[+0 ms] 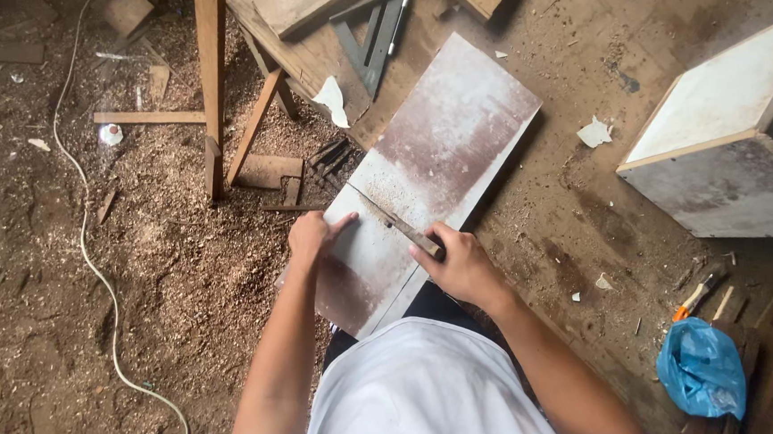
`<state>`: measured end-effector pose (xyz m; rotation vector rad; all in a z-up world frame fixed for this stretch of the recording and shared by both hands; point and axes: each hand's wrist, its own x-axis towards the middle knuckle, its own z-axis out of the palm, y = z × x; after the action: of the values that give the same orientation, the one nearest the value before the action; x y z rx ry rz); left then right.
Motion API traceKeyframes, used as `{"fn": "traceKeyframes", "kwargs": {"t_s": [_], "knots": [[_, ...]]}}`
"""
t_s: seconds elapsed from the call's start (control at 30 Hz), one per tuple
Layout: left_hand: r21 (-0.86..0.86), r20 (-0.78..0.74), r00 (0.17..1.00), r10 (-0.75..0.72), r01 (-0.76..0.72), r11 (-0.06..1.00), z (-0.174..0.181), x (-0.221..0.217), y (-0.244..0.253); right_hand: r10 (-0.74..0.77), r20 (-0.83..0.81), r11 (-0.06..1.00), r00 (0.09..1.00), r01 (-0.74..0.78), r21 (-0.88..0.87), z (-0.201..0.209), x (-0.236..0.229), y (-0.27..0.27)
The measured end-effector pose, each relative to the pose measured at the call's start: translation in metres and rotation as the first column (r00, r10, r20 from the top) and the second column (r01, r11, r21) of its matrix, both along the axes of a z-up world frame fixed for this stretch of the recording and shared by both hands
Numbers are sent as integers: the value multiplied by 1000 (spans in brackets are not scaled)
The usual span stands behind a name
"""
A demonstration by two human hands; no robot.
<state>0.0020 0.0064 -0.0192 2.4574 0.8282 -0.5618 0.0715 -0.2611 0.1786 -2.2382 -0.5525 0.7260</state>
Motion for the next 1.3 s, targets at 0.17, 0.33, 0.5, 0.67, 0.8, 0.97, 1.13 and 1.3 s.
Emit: {"fn": "traceKeyframes", "kwargs": {"t_s": [0.17,0.33,0.5,0.67,0.8,0.97,1.13,1.3], "knots": [[-126,-94,994,62,-74,989,6,2,-2,70,-38,997,997,-68,37,-5,-12,-3],[-124,-19,995,103,-104,987,12,-1,-4,159,-189,982,969,-175,-72,26,-22,-37],[-104,-6,995,97,-98,990,-6,-3,-6,99,-280,980,955,-142,-137,59,-36,-95],[-96,-44,998,49,-53,994,-21,-4,-1,171,-352,971,920,-218,-96,21,-23,-51],[-136,-19,994,109,-111,984,-16,-2,-4,61,-269,985,961,-102,-141,-28,3,18],[-131,50,989,136,-128,983,2,-3,-6,160,28,982,987,-162,93,-49,15,36],[-127,-16,992,128,-129,983,5,-8,-7,113,-114,993,987,-116,-18,-1,-33,-33],[-96,-17,994,109,-110,989,-1,-1,-6,64,-280,996,958,-79,-43,49,-51,-94]]}}
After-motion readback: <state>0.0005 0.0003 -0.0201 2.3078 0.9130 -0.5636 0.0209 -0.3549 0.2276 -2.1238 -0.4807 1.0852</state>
